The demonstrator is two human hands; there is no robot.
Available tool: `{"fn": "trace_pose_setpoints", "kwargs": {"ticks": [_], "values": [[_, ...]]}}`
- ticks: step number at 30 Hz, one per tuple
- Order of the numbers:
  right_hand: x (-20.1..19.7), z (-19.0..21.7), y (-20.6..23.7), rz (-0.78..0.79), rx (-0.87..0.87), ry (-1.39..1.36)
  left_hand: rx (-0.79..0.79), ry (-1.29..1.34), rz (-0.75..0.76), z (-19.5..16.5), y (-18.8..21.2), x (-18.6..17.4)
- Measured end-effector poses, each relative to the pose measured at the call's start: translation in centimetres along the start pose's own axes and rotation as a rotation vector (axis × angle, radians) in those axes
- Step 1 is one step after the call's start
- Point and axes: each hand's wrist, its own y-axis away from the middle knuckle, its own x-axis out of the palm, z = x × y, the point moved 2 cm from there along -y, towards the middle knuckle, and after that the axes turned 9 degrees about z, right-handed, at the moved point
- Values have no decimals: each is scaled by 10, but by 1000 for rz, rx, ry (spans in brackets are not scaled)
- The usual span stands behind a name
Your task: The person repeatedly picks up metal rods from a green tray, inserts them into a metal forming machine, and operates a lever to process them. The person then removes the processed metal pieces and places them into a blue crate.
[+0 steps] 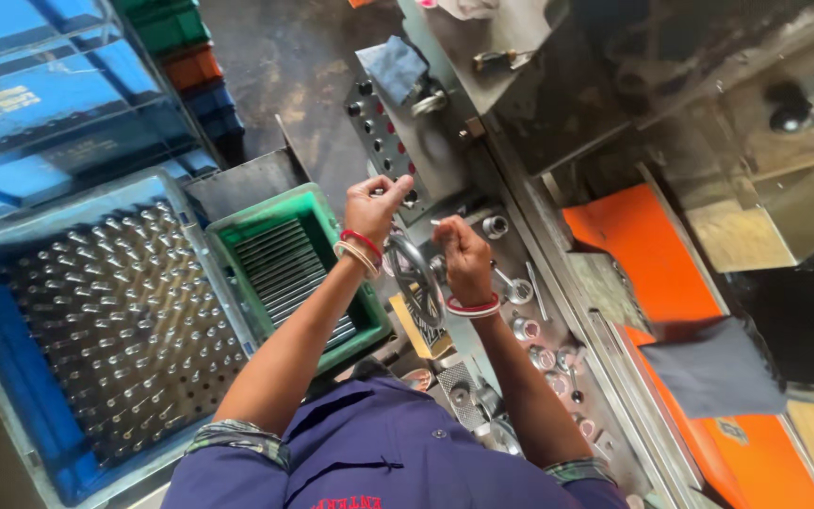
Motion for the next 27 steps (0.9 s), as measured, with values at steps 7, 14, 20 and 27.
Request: {"fn": "trace_pose_setpoints", "kwargs": {"ticks": [7, 14, 20, 27], "values": [[60, 18, -26, 75, 258, -711, 177, -206, -160, -40, 27, -28], [91, 34, -29, -66, -42, 167, -143, 129, 241, -32, 15, -80], [107, 28, -40, 111, -584, 407, -266, 39, 266, -16, 10, -136], [221, -8, -35, 590, 115, -343, 55, 551, -352, -8, 33, -188]]}}
